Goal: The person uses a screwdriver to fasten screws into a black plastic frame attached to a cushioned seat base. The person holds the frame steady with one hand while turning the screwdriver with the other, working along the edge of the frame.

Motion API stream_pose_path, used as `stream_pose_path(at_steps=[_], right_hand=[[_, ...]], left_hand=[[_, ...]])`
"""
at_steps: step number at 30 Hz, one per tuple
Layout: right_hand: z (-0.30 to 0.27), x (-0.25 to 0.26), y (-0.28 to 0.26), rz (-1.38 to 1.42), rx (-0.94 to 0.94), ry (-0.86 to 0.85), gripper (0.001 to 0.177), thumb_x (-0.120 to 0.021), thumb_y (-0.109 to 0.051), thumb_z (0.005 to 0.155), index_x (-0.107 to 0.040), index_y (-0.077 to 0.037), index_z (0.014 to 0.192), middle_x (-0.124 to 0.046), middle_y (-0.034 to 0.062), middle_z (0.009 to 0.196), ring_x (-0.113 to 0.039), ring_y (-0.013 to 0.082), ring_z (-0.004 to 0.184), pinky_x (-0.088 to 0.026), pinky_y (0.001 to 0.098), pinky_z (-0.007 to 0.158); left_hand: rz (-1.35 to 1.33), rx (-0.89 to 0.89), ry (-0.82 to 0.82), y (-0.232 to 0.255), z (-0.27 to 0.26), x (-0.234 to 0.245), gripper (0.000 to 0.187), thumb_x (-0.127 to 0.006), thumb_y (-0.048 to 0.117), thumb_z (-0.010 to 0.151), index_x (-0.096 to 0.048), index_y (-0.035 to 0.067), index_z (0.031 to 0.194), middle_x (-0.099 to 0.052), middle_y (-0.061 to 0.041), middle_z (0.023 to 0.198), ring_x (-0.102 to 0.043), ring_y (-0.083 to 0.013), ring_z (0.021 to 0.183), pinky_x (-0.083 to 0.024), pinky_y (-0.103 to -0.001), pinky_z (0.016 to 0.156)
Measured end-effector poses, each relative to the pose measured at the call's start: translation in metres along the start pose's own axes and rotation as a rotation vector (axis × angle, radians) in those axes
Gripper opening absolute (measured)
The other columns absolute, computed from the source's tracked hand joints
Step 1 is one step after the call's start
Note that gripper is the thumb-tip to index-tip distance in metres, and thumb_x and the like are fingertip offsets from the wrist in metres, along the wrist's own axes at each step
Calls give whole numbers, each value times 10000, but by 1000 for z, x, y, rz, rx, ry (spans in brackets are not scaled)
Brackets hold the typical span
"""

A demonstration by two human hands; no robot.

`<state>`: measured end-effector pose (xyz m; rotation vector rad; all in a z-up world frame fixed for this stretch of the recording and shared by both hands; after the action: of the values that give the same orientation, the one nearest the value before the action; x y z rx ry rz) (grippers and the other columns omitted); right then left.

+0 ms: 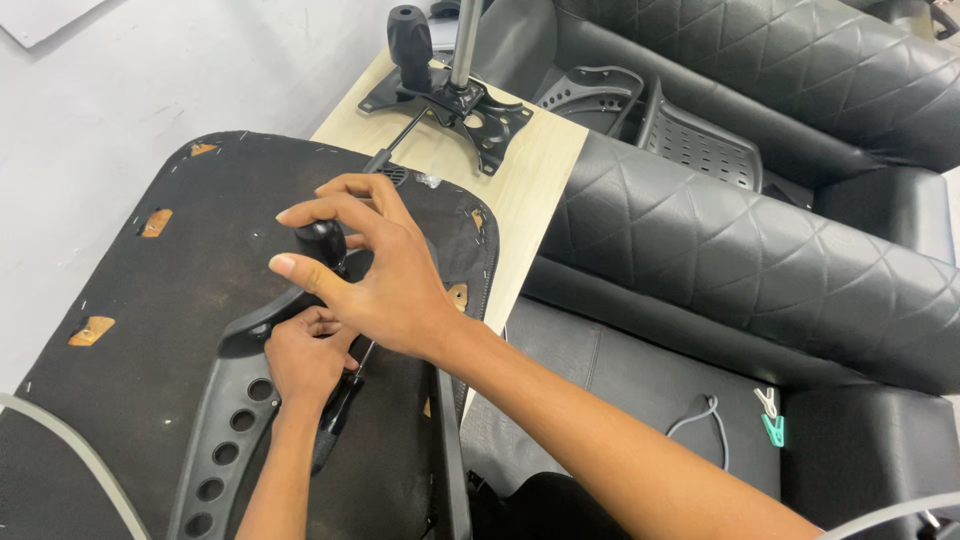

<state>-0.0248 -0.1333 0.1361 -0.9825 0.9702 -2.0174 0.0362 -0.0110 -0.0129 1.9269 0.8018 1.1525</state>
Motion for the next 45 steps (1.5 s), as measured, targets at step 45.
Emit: stream_pose_path(at_steps=[45], right_hand=[[3, 12, 4, 119, -42, -128, 427, -526, 115, 952, -728, -142, 1226, -691, 21, 1182, -604, 114, 888, -499, 265, 750]], left_hand=[[6, 26, 44, 6, -4, 0, 230, -842, 231, 784, -804, 56, 929, -804, -36, 811, -636, -119, 462, -495, -269, 535]])
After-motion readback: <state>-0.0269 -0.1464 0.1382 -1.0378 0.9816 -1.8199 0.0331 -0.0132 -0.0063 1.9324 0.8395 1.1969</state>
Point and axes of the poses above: each hand's wrist, its own z-axis towards the middle knuckle, its own x-axis out of the back of the hand, y = z × x, the point moved 4 cm from there along z, towards the middle knuckle
